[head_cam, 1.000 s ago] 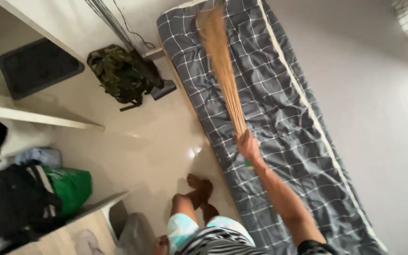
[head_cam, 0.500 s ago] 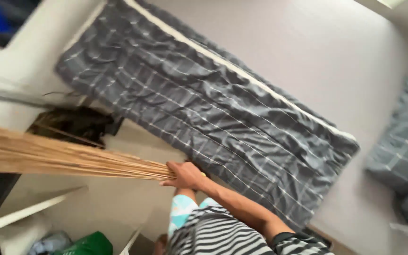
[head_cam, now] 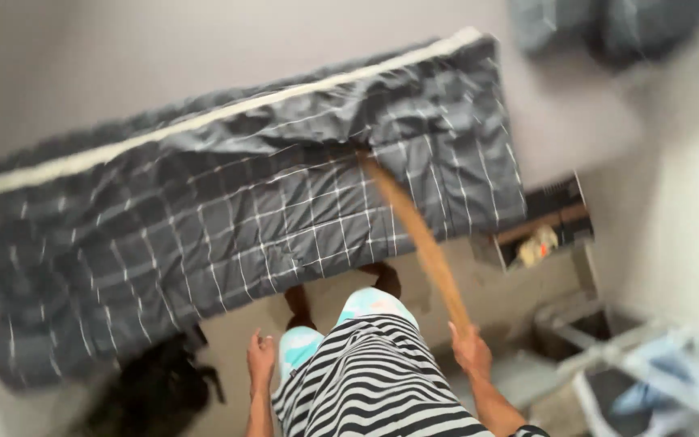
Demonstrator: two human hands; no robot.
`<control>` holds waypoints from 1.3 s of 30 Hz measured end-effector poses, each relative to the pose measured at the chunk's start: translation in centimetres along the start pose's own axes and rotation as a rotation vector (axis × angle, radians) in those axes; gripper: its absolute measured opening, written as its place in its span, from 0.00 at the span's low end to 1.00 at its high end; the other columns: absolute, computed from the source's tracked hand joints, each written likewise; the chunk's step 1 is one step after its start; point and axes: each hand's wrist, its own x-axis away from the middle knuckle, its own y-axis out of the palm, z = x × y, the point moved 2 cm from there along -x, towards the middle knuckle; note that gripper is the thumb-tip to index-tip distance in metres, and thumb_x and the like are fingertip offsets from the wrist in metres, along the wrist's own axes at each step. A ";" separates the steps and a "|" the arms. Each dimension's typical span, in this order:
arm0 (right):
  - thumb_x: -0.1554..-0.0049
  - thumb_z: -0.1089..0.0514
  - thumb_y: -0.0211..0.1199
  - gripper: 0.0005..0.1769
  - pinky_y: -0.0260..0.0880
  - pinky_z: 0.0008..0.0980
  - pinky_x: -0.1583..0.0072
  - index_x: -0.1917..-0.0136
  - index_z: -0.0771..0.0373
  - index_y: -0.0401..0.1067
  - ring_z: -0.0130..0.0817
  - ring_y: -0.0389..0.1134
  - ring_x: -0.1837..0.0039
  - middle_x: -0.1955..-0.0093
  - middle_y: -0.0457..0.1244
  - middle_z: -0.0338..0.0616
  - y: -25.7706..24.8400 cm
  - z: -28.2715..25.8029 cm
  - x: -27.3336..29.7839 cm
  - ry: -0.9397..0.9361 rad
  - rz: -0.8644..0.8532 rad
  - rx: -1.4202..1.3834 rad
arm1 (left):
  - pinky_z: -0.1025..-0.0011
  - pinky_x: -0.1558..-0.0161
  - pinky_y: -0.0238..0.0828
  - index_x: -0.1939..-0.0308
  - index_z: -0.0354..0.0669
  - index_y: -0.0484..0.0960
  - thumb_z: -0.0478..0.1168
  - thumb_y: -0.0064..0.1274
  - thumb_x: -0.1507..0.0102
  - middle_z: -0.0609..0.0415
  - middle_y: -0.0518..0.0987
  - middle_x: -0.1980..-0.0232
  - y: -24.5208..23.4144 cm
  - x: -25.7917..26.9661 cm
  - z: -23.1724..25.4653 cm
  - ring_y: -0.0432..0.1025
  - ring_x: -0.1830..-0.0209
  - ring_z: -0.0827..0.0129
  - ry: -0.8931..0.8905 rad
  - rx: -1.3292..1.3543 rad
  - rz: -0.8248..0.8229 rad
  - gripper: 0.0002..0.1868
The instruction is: The person sweeps the floor with a broom, then uses a vacuum cleaner to clean the floor. They move a cushion to vacuum underneath it and continue cleaning the room.
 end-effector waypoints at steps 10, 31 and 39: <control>0.44 0.28 0.55 0.34 0.68 0.53 0.50 0.47 0.61 0.72 0.61 0.71 0.50 0.53 0.70 0.63 17.7 -2.0 15.9 0.203 0.370 -0.665 | 0.42 0.24 0.38 0.17 0.48 0.47 0.51 0.41 0.35 0.23 0.27 0.19 -14.9 -9.6 6.8 0.33 0.19 0.27 0.163 -0.290 -0.035 0.43; 0.39 0.27 0.46 0.34 0.60 0.57 0.62 0.62 0.58 0.69 0.58 0.67 0.64 0.70 0.66 0.56 12.9 -12.1 11.7 0.026 0.479 -0.698 | 0.33 0.25 0.39 0.18 0.73 0.28 0.57 0.44 0.35 0.27 0.17 0.20 -7.4 -14.9 9.3 0.29 0.21 0.19 0.278 -0.897 -0.438 0.50; 0.41 0.19 0.44 0.39 0.77 0.34 0.59 0.41 0.54 0.67 0.36 0.71 0.58 0.53 0.61 0.39 12.4 -13.7 12.3 -1.040 0.644 0.020 | 0.38 0.23 0.30 0.17 0.59 0.30 0.64 0.43 0.36 0.15 0.23 0.22 -4.7 -16.1 8.4 0.27 0.20 0.22 0.382 -1.012 -0.369 0.53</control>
